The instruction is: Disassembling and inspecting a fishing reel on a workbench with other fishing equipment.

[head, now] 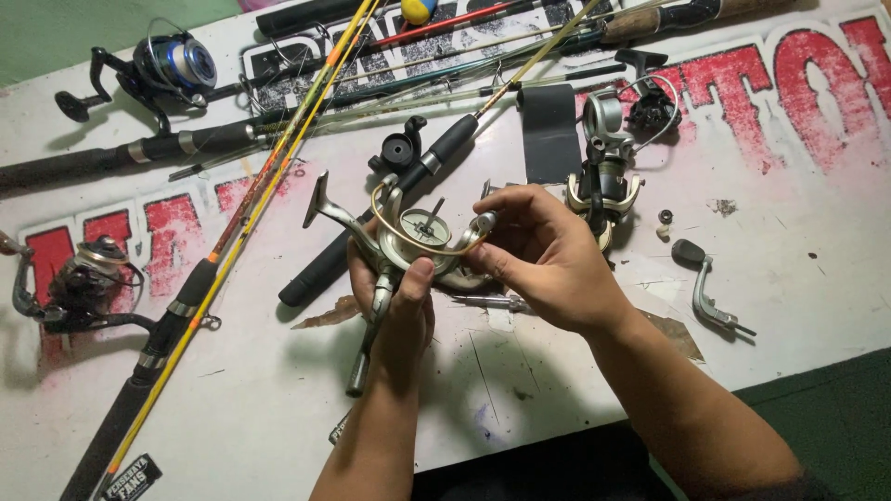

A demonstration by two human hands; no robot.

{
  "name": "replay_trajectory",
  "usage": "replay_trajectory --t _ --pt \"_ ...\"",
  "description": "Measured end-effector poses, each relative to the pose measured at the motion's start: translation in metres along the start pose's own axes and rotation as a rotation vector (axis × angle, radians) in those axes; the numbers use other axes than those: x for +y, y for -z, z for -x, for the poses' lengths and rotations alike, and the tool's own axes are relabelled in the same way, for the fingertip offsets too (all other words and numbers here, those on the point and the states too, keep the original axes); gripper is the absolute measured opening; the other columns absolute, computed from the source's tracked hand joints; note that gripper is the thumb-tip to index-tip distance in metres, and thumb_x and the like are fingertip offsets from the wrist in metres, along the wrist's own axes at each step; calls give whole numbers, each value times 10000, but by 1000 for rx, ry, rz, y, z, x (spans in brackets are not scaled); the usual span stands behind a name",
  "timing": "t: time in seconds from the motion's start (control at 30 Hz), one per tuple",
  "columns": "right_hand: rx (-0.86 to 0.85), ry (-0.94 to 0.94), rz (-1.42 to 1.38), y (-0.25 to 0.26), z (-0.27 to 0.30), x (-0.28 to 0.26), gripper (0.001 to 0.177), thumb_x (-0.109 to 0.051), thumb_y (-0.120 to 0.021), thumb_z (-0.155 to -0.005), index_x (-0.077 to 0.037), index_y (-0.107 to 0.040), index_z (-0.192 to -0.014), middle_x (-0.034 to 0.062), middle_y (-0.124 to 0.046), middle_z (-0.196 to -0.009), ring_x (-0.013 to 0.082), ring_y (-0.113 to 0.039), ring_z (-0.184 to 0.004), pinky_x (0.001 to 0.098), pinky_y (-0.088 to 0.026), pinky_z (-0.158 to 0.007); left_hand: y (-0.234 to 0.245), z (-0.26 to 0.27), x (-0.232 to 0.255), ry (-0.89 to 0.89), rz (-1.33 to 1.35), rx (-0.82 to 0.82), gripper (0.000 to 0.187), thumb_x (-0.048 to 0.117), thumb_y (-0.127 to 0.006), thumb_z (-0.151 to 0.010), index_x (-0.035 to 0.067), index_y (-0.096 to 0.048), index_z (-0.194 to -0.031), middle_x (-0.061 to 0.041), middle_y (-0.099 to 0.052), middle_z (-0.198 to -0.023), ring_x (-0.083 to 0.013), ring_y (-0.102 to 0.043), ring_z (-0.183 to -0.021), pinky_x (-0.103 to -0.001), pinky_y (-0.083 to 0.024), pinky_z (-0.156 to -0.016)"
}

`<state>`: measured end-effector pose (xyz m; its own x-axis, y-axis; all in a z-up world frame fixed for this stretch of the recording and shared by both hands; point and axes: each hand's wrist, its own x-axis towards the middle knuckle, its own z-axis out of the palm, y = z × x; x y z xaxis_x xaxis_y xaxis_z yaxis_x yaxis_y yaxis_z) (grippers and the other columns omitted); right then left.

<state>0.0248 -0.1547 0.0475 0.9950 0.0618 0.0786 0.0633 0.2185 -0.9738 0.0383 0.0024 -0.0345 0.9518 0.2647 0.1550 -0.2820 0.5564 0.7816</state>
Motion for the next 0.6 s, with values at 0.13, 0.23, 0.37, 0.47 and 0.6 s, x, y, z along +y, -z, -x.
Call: replay_trajectory --t 0.13,0.23,0.37,0.47,0.6 --pt "16 -5 -38 -4 0 -2 366 91 -707 -878 80 -598 -1227 187 -673 -950 228 -724 -865 406 -645 -790 -16 4 12 7 2 20 640 114 -807 -765 23 -489 -1313 -180 -613 -1139 -245 -650 -1057 -429 -609 -953" --pt "70 29 47 -10 1 -6 378 60 -745 -876 77 -610 -1229 174 -691 -934 201 -712 -874 375 -640 -805 -10 3 8 -32 -29 35 668 119 -819 -753 28 -482 -1323 -173 -610 -1103 -236 -670 -985 -412 -652 -857" --pt "120 72 93 -19 1 3 456 74 -792 -837 63 -596 -1249 155 -674 -926 186 -699 -866 359 -635 -812 0 1 2 -37 -47 50 677 101 -828 -756 22 -477 -1330 -171 -614 -1064 -237 -680 -936 -399 -663 -786" --pt "126 77 103 -20 -2 5 464 75 -807 -820 59 -594 -1232 146 -663 -911 183 -690 -858 349 -634 -803 -3 -1 3 -60 -34 59 686 103 -831 -753 12 -475 -1331 -186 -618 -1051 -248 -691 -912 -410 -670 -752" --pt "91 65 92 -18 -7 2 401 70 -815 -809 55 -605 -1151 174 -685 -886 201 -705 -831 360 -637 -787 -11 2 9 3 -9 102 663 108 -813 -768 10 -489 -1339 -187 -615 -1114 -243 -667 -979 -418 -655 -825"
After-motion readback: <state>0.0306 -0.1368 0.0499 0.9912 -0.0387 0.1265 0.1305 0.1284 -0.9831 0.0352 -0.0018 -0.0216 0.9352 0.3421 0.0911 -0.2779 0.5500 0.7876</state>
